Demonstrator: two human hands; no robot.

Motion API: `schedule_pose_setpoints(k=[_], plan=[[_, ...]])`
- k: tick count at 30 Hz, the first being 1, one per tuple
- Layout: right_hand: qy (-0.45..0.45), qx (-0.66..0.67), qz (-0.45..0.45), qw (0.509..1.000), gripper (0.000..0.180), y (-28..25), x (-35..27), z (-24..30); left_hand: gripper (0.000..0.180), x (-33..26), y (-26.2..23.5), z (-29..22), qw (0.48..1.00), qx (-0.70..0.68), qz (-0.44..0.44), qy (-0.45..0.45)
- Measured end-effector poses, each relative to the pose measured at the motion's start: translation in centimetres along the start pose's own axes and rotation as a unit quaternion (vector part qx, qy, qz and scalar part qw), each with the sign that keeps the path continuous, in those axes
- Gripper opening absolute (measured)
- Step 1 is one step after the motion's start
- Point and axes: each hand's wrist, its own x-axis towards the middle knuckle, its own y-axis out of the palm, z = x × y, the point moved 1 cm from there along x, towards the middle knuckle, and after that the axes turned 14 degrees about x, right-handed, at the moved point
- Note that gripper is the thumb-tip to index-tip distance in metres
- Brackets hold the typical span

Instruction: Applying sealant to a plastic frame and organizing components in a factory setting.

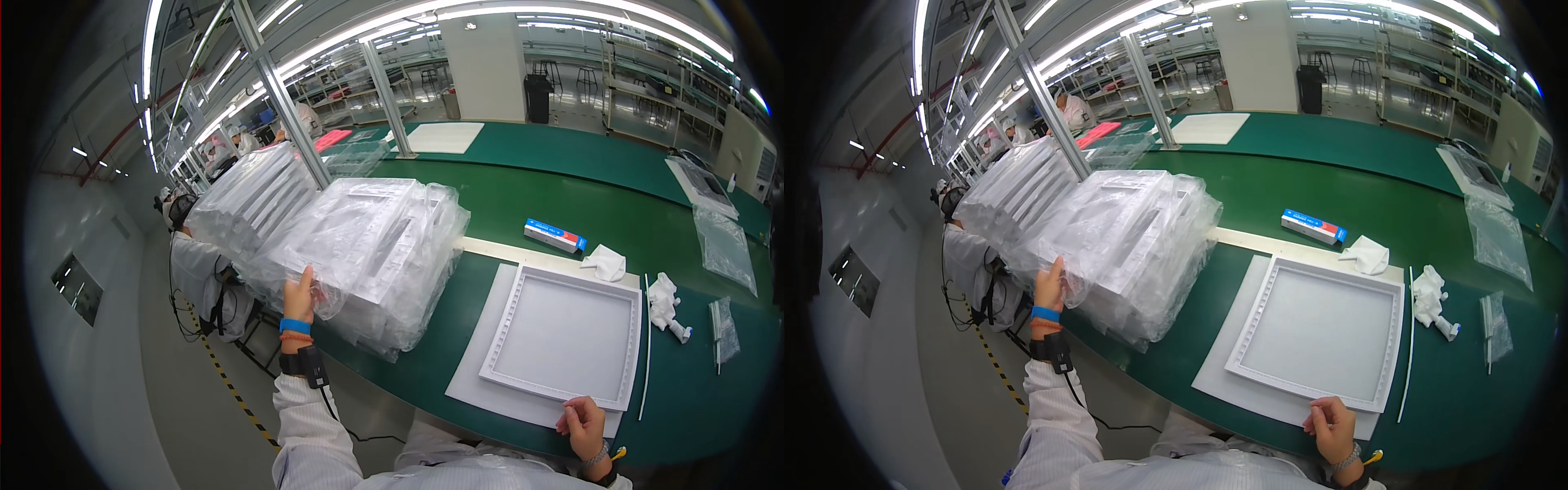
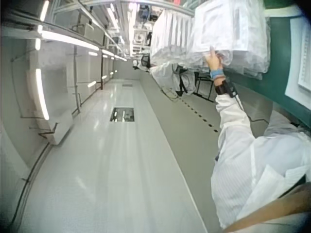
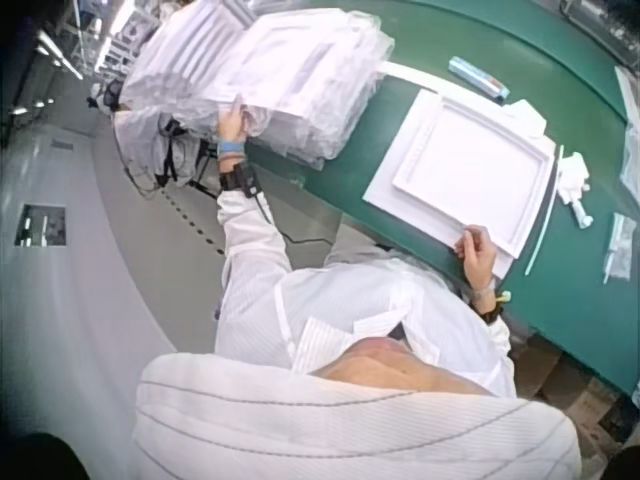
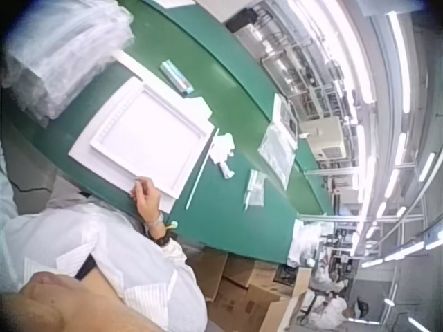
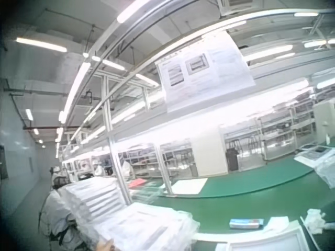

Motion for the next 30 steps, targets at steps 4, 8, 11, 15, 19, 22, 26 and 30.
schedule_pose_setpoints(k=[4, 8, 11, 15, 19, 22, 26, 30], plan=[[0.008, 0.001, 0.000, 1.000, 0.007, 0.1, -0.2, -0.1, 0.019, 0.2, -0.4, 0.5, 0.999, 0.029, 0.024, -0.026], [0.013, 0.005, -0.009, 1.000, 0.007, 0.3, -0.6, 0.4, 0.023, -0.2, -1.7, 0.6, 0.999, 0.004, 0.018, -0.046], [-0.011, -0.018, -0.015, 1.000, 0.008, -0.7, 0.0, -0.3, 0.029, 0.2, 0.1, 2.2, 0.995, 0.031, 0.009, -0.098], [-0.070, -0.023, -0.042, 0.996, 0.011, -2.8, -0.3, 1.8, 0.067, -0.5, -6.0, 3.2, 0.981, 0.080, -0.108, -0.142], [-0.106, -0.030, -0.174, 0.979, 0.010, -7.1, -0.5, 3.0, 0.034, -6.4, -4.9, -0.4, 0.905, 0.226, -0.349, 0.090], [-0.087, -0.149, -0.250, 0.953, 0.013, -9.9, -0.7, 2.8, 0.032, -13.1, 2.7, -2.1, 0.889, 0.238, -0.279, 0.272], [-0.107, -0.301, -0.248, 0.915, 0.030, -9.9, -0.6, 1.8, 0.025, -19.4, 10.0, 0.5, 0.921, 0.252, 0.168, 0.245], [-0.175, -0.366, -0.257, 0.877, 0.039, -8.8, -0.4, 1.0, 0.087, -21.3, 16.5, 3.8, 0.838, 0.311, 0.383, 0.234]])
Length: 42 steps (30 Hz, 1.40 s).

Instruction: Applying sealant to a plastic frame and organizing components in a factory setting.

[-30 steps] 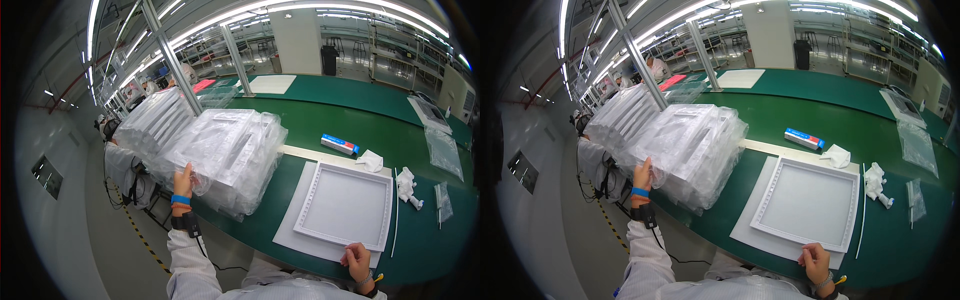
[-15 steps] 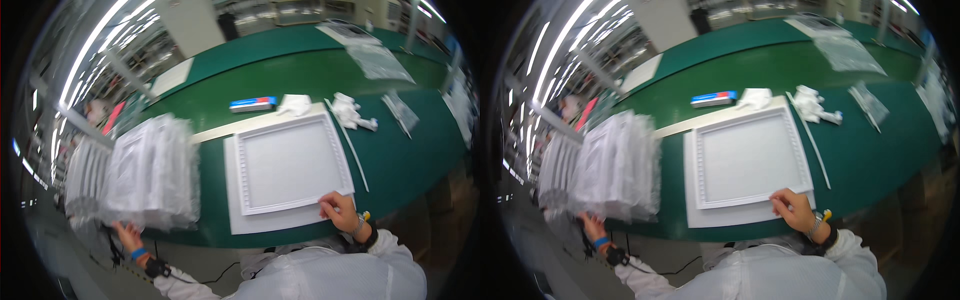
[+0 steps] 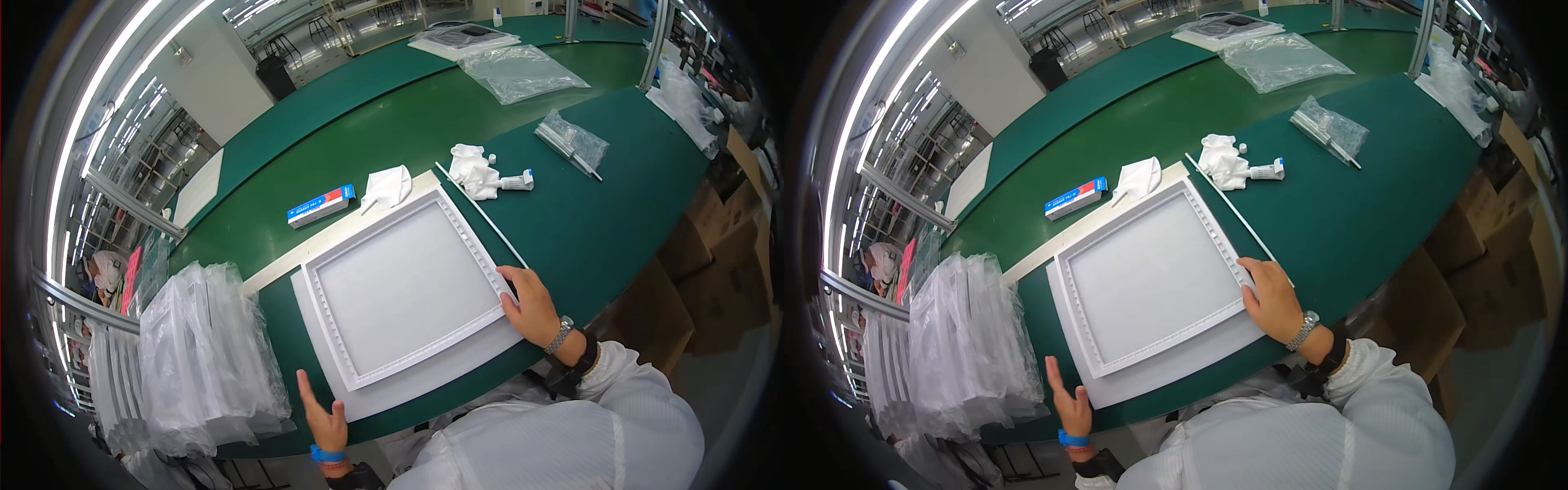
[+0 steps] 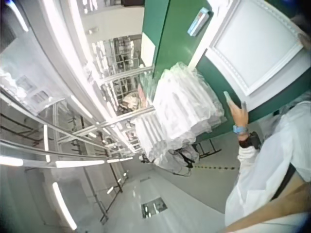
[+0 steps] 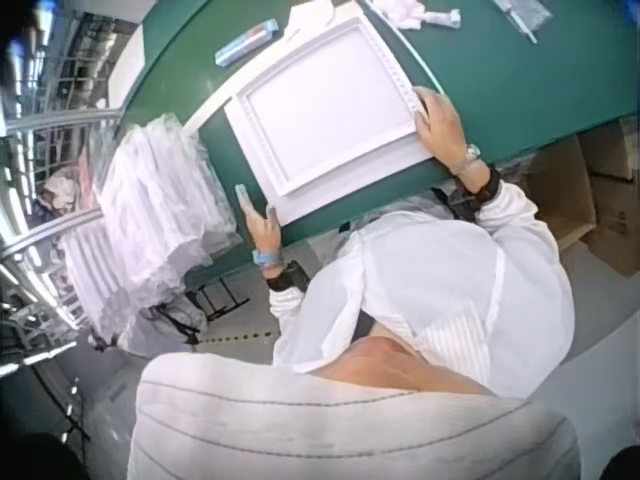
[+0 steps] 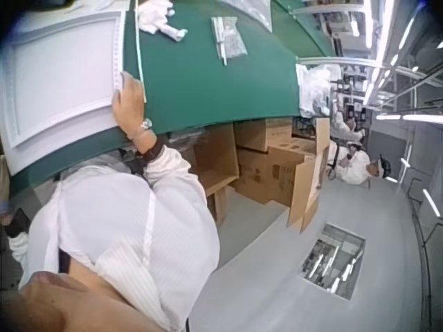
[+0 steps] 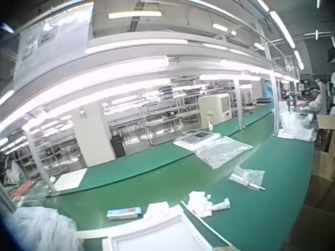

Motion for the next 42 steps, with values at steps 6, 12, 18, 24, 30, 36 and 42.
schedule_pose_setpoints(k=[6, 12, 18, 24, 30, 36, 42], plan=[[0.015, 0.047, 0.034, 0.998, 0.036, 1.1, -0.7, 0.5, 0.077, 1.1, 3.1, -1.4, 0.999, 0.010, 0.042, 0.015], [0.028, 0.054, 0.016, 0.998, 0.035, 0.2, -1.5, 0.4, 0.055, 1.0, 3.7, -0.7, 0.999, -0.006, 0.037, 0.014], [-0.028, 0.036, 0.016, 0.999, 0.034, -1.5, -2.6, -0.6, 0.025, 0.1, 4.5, 2.2, 0.998, -0.054, 0.024, -0.036], [-0.034, -0.066, -0.021, 0.997, 0.035, -3.7, -6.5, -0.6, 0.026, 0.7, 4.0, -0.2, 0.994, -0.040, -0.092, 0.048], [-0.086, -0.153, -0.070, 0.982, 0.035, -3.2, -8.2, -0.6, 0.027, 1.2, 3.7, -0.6, 0.994, -0.032, -0.056, 0.090], [-0.083, -0.164, -0.082, 0.979, 0.028, -2.0, -8.1, -0.7, 0.029, 0.6, 3.0, 1.1, 0.992, -0.004, -0.053, 0.113], [-0.092, -0.186, -0.085, 0.975, 0.023, -1.3, -7.9, -0.6, 0.029, 0.4, 1.9, 0.3, 0.989, 0.021, -0.078, 0.122]])
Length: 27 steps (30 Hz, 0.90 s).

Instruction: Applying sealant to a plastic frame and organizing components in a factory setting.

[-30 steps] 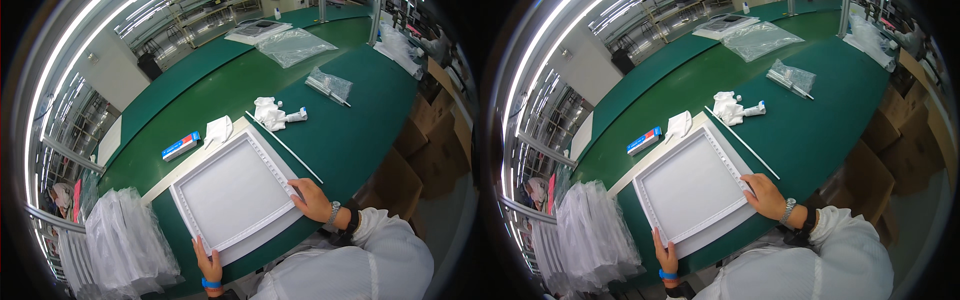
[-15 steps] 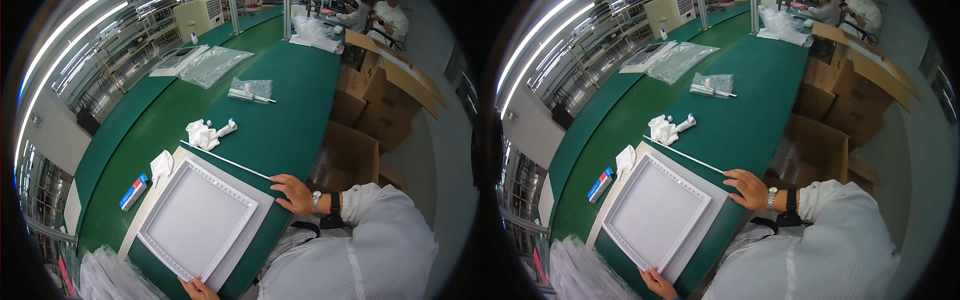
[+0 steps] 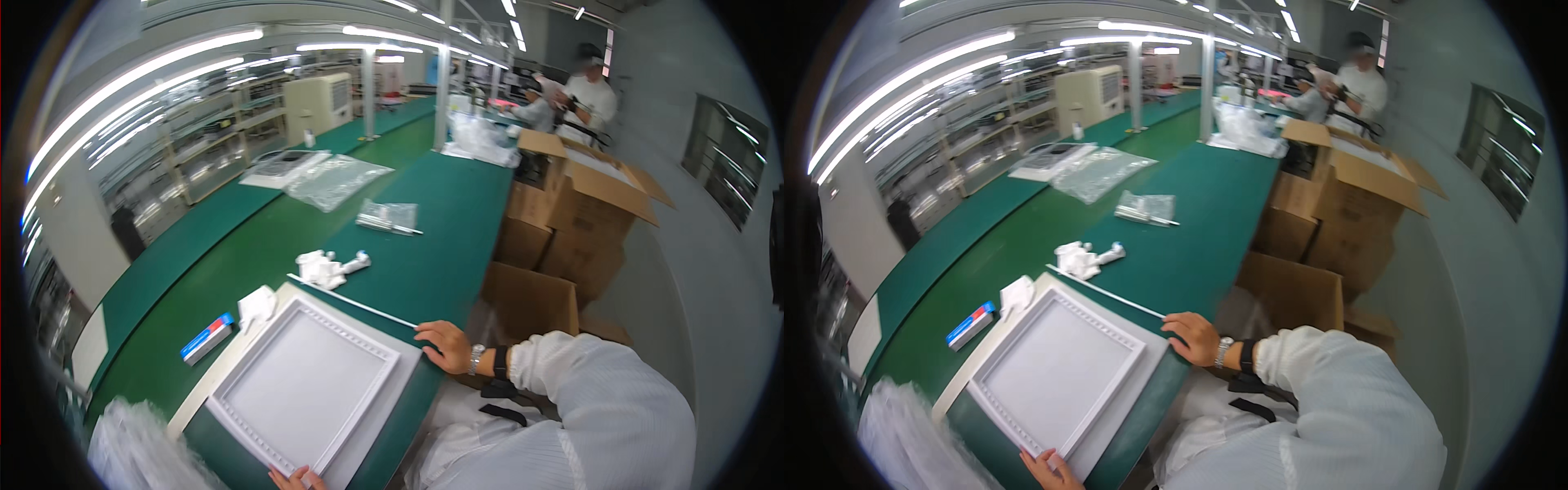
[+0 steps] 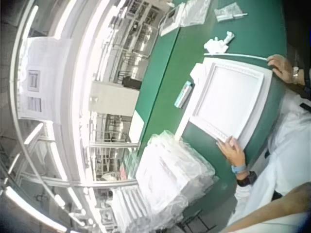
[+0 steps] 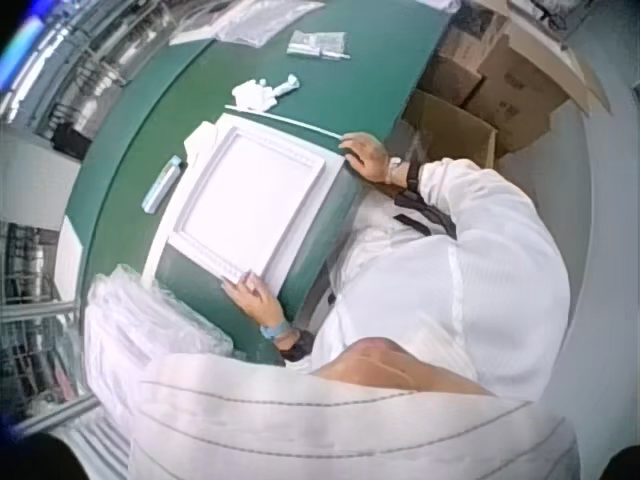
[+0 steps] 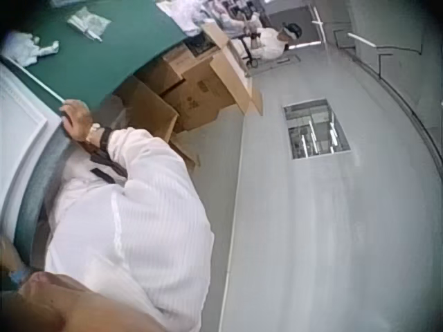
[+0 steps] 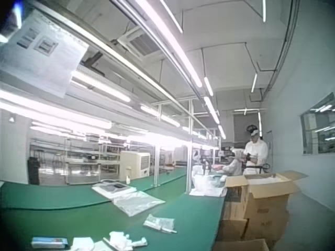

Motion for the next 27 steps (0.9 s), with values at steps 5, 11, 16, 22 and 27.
schedule_pose_setpoints(k=[5, 11, 16, 22, 27], plan=[[-0.003, 0.010, -0.014, 1.000, 0.023, -0.4, -0.1, 0.2, 0.027, 0.3, -1.6, -1.2, 0.981, -0.088, -0.153, -0.075], [-0.022, 0.006, -0.025, 0.999, 0.021, -0.4, -1.3, 0.5, 0.079, 4.4, -13.3, -4.1, 0.916, -0.251, -0.275, 0.146], [-0.047, 0.039, -0.008, 0.998, 0.019, 0.5, -1.3, 0.1, 0.102, 6.1, -27.5, -12.7, 0.772, -0.416, -0.437, 0.200], [-0.056, 0.039, -0.016, 0.998, 0.016, 0.7, -0.8, -0.6, 0.078, 3.9, -28.5, -16.5, 0.713, -0.497, -0.473, 0.145], [-0.068, 0.054, -0.038, 0.995, 0.012, 0.0, -1.0, -0.6, 0.074, 1.1, -28.8, -18.8, 0.729, -0.433, -0.511, 0.143]])
